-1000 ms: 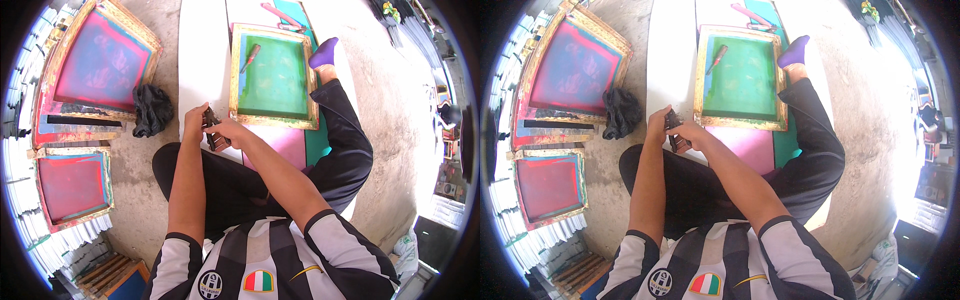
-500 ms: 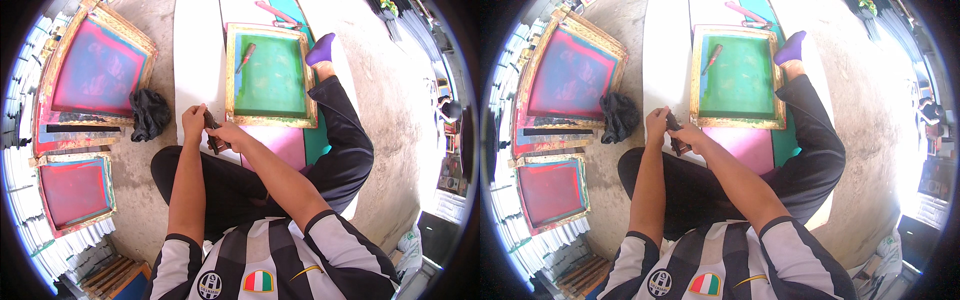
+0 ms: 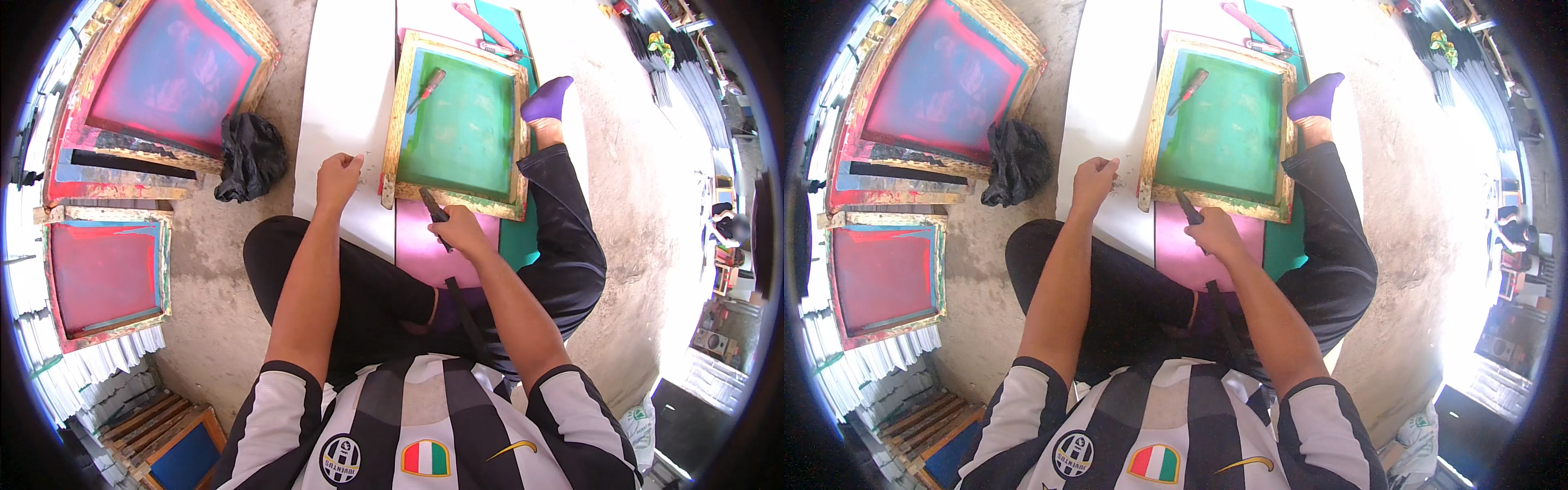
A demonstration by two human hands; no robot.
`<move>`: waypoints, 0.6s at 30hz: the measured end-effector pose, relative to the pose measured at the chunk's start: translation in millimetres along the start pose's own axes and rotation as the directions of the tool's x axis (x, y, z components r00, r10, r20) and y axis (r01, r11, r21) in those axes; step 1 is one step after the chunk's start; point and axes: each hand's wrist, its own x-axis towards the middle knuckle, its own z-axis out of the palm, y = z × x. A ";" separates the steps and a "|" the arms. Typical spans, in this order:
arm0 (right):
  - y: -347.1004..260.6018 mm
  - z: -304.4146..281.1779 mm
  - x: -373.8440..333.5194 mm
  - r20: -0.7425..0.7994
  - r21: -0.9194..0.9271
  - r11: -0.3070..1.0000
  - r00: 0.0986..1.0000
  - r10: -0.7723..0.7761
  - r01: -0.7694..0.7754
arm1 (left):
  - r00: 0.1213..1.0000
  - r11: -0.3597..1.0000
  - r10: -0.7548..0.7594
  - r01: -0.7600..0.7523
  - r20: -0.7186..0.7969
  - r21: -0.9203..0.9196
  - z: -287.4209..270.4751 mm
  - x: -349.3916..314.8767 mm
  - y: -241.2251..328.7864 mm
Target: The person sits on the floor and uses pliers to remove staples from the wooden frame of a screen printing screen. They repeatedly pull staples from the frame edges and place them on the floor.
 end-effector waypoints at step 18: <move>-56.4 -10.2 8.1 0.018 -0.572 0.820 0.999 0.028 -0.013 | 0.999 1.000 0.000 0.001 0.042 -0.015 3.0 0.6 3.1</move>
